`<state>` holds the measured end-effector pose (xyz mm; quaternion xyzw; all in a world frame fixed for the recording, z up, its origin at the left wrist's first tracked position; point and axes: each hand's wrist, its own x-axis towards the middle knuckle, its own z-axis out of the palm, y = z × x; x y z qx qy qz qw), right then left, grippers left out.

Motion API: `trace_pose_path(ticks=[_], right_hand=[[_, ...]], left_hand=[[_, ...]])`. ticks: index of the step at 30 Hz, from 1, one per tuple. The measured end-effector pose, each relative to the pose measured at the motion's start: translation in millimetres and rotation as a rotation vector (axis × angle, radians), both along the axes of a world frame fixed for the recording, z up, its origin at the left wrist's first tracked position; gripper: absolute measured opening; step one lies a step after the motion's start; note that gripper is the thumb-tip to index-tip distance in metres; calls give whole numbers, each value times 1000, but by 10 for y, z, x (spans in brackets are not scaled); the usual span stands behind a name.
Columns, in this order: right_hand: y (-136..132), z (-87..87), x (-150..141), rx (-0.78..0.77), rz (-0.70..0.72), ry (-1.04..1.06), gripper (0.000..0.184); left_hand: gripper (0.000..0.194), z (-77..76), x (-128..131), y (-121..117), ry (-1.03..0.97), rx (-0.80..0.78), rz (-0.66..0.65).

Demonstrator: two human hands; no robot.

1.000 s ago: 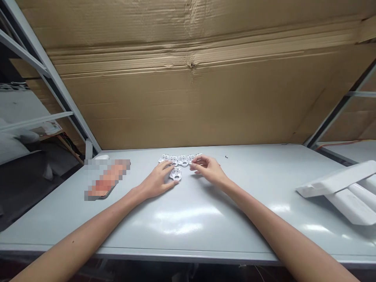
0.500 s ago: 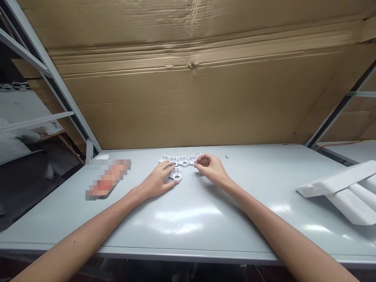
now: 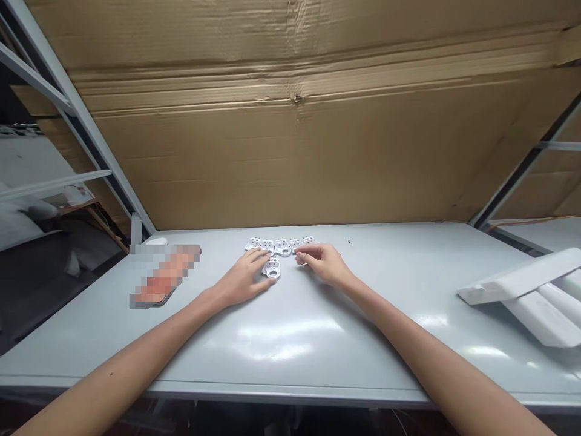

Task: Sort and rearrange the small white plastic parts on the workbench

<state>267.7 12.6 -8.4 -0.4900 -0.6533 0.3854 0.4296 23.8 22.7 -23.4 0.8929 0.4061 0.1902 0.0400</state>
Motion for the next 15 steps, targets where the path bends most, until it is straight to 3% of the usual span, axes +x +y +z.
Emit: trace_pose_path(ticks=[8,11,15], right_hand=[[-23,1,18,-72,29,-30,36],[-56,29,-3,-62,66,-18,39],[-79,51,-48,-7,85,-76,28]], left_hand=[[66,99,-69,12,7,4,-82],[60,140,-124,30,29,11,-85],[50,140,-125,24,17,1,-94]])
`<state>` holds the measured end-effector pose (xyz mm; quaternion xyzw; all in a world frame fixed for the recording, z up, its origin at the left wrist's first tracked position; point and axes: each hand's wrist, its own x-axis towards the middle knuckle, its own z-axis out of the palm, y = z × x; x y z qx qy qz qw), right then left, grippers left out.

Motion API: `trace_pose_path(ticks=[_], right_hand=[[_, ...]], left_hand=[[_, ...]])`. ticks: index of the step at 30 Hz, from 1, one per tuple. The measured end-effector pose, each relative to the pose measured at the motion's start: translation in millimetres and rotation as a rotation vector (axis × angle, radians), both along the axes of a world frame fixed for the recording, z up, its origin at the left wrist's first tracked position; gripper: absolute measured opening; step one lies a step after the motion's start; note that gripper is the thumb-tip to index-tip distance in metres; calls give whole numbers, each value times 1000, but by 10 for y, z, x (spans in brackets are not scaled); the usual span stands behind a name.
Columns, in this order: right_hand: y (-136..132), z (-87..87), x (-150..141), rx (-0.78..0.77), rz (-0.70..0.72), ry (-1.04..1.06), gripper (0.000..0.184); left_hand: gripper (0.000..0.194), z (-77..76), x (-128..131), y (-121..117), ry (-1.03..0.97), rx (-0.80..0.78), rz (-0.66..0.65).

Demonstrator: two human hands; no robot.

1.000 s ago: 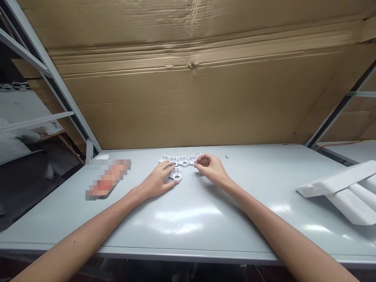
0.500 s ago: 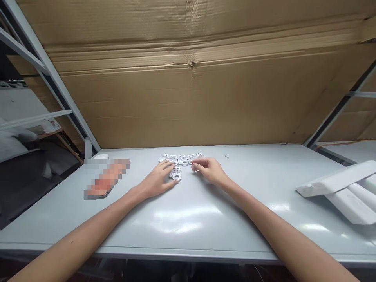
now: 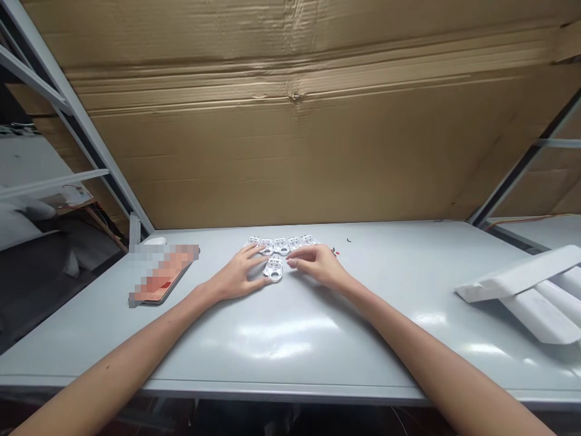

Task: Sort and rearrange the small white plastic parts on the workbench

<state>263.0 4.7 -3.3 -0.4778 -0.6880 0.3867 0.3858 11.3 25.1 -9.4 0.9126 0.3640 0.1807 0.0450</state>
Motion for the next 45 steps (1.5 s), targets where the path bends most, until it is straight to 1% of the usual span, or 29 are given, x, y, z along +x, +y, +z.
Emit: trace_pose_path(ticks=[2,5,8,11,13,15,19,24,31,37,42,45], right_hand=[[-13,7,-24,54,-8,-46,25],[-42,9,-50,191,-29,-106,21],[-57,-19,-63,305,-5,-176,21],[-33,-93,-75,407,11,-242,21],[-5,-159,-88,491,-13,-269,20],[16,-222,-104,539,-35,-282,18],[20,-295,-127,542,-5,-314,15],[9,-294,-96,558,40,-378,16],[-43,-190,-23,568,130,-453,22],[-85,-104,17,607,218,-515,29],[-130,-67,-23,539,276,-493,30],[-175,-26,-59,481,311,-485,32]], left_hand=[[45,-11,31,-16,-11,15,-8],[42,-29,87,-43,-3,29,-2],[40,-50,122,-54,-3,25,1],[37,-68,128,-48,-16,30,-9],[36,-73,125,-42,-17,36,-13],[36,-71,125,-40,-16,38,-16],[32,-62,130,-43,-35,34,-45],[33,-70,120,-43,-41,29,-51],[35,-79,103,-37,-30,-21,-36],[36,-72,90,-42,-32,1,-32],[47,-29,124,-101,-75,9,-69],[44,-24,155,-126,-77,23,-55]])
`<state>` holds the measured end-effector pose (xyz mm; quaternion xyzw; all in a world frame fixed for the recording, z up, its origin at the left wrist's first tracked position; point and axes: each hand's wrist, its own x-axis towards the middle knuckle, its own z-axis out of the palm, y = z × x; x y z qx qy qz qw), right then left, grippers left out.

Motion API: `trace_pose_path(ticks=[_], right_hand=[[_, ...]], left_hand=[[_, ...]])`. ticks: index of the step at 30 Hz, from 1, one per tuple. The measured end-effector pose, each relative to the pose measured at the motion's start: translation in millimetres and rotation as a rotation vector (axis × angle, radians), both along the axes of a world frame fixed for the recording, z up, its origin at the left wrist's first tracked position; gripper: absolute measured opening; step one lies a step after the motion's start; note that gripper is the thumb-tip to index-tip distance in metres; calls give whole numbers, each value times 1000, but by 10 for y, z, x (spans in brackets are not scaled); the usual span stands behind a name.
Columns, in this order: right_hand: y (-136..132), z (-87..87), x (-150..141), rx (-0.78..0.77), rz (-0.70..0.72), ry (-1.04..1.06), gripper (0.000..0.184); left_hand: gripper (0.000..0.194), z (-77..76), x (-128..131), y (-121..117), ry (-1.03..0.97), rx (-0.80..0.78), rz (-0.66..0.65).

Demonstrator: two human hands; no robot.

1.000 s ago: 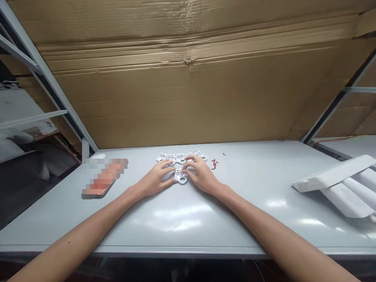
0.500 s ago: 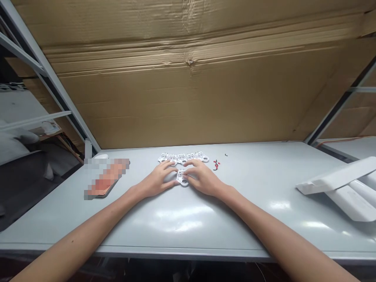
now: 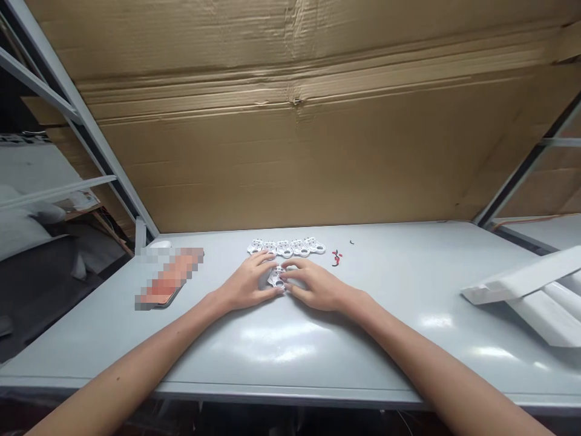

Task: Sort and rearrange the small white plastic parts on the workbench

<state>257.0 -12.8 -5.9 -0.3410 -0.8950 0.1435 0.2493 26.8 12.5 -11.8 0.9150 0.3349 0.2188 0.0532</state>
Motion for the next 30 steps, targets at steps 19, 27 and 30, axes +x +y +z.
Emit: trace_pose_path(ticks=[19,27,30], right_hand=[[77,-61,60,49,-124,-13,30],[45,-79,18,10,-116,-87,32],[43,-67,17,7,-111,-100,30]], left_hand=[[22,466,-481,-11,421,-238,530],[37,139,-429,305,342,-133,611],[39,55,-433,420,295,-120,616]])
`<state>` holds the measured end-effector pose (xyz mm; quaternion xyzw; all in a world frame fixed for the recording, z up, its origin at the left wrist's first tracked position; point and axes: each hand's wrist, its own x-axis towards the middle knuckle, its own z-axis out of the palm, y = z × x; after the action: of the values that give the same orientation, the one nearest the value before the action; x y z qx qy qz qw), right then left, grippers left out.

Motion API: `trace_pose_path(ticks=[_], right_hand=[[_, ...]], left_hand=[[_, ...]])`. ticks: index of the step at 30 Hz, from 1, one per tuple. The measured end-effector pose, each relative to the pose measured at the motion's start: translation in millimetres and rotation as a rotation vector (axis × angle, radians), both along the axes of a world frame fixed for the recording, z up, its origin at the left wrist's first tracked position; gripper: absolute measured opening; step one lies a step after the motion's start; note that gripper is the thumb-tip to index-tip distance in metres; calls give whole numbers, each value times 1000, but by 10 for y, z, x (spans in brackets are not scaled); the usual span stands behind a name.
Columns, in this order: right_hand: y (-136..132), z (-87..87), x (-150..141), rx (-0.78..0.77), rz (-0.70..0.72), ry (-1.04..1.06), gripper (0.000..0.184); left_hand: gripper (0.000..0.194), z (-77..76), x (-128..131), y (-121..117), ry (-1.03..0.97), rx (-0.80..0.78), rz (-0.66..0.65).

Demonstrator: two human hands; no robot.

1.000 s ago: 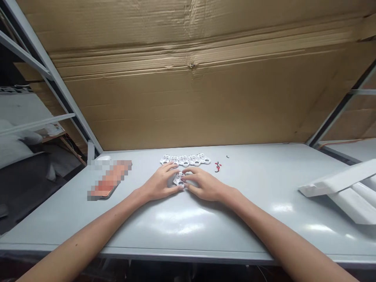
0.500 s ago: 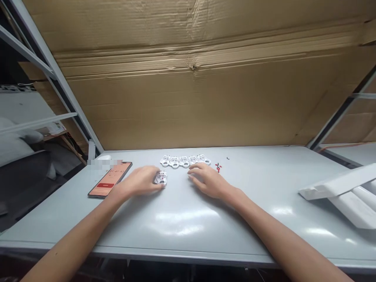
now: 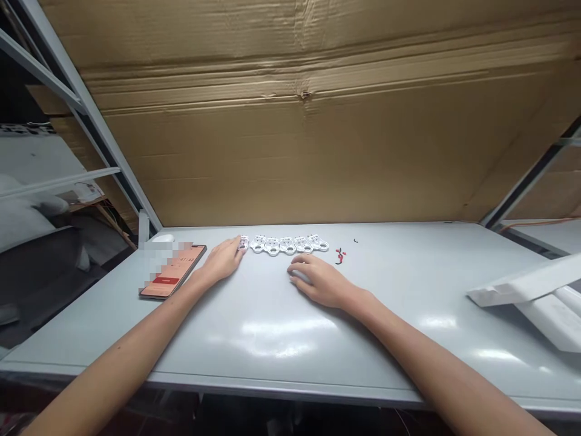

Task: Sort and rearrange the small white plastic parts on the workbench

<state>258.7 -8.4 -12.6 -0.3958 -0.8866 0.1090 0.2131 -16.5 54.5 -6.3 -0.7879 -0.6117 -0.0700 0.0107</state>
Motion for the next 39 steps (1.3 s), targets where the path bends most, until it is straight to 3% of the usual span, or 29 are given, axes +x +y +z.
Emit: trace_pose_path(ticks=[8,12,14,17,20,24,31,39], right_hand=[[4,-2,-32,37,28,4,30],[90,10,73,71,-4,68,30],[179,28,205,98,-91,130,28],[316,62,458,92,-336,176,27],[395,95,675,31,-531,74,26],[409,131,811,-98,-657,-39,23],[422,115,848,-164,-623,-77,20],[437,33,798,-151,-624,-8,17]], left_hand=[[41,-49,0,70,-51,79,-34],[40,-28,104,-23,-49,129,-188],[38,-11,155,-79,-35,117,-266],[32,30,199,-151,-16,130,-301],[29,94,218,-206,-55,178,-300],[29,153,241,-252,-133,202,-280],[38,74,223,-225,-92,205,-333],[28,100,222,-269,-48,129,-367]])
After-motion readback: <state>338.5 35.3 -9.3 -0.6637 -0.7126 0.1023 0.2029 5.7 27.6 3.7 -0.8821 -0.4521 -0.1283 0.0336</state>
